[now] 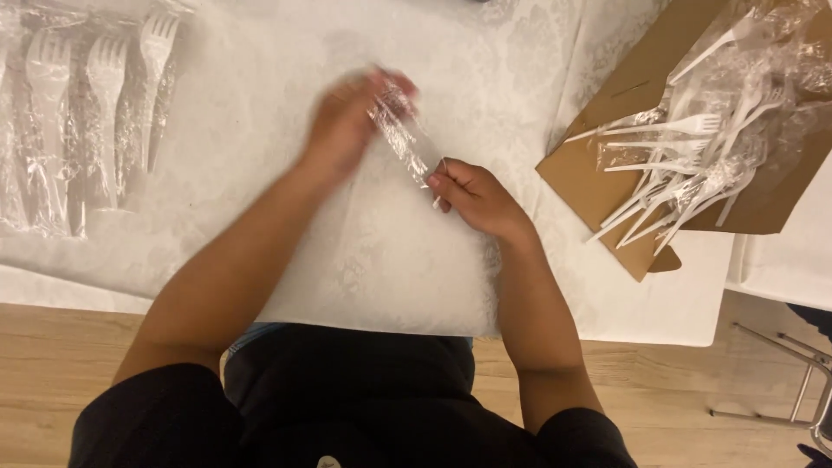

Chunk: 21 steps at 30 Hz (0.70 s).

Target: Individually wrapping plastic forks into plastic sleeves and stacking them.

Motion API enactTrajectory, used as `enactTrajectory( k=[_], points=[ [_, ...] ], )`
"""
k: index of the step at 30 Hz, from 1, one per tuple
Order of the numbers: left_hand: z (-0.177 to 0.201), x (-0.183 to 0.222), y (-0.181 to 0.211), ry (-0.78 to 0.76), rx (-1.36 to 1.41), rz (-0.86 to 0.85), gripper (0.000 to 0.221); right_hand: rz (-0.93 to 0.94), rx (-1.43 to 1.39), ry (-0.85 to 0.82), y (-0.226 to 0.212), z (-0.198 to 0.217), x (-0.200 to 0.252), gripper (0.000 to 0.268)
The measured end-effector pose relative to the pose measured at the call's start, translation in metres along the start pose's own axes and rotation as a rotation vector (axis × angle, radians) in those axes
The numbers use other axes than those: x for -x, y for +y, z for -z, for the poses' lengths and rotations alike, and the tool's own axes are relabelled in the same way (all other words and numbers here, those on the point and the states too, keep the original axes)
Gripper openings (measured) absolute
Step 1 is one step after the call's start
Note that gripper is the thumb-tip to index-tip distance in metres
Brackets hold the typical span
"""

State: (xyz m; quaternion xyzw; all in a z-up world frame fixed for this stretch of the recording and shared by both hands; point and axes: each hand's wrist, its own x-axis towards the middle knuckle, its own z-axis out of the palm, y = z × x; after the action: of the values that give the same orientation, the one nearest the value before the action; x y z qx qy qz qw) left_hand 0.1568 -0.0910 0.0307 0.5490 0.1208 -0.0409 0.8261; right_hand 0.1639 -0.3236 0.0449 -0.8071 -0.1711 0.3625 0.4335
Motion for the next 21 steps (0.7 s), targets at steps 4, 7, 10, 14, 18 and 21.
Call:
enactTrajectory(
  k=[4,7,10,14,18,21],
  points=[
    [0.03,-0.011,0.01,0.146,0.384,-0.166,0.032,-0.039,0.017,-0.063,-0.001,0.005,0.0,0.025],
    [0.053,-0.04,-0.002,0.306,0.547,-0.253,0.041,-0.03,-0.018,-0.103,-0.007,0.009,0.004,0.029],
    [0.048,-0.023,0.019,0.294,0.326,-0.234,0.039,0.079,-0.065,0.058,0.01,-0.001,-0.001,0.017],
    [0.021,0.001,0.052,0.357,0.492,0.043,0.072,0.352,-0.443,0.364,0.022,-0.019,-0.015,0.034],
    [-0.001,0.006,0.008,0.068,0.576,0.19,0.108,0.575,-0.405,0.931,0.019,-0.019,-0.022,0.031],
    [-0.018,0.009,-0.059,-0.279,0.417,0.186,0.062,0.8,0.015,1.03,0.034,-0.012,-0.027,0.028]
  ],
)
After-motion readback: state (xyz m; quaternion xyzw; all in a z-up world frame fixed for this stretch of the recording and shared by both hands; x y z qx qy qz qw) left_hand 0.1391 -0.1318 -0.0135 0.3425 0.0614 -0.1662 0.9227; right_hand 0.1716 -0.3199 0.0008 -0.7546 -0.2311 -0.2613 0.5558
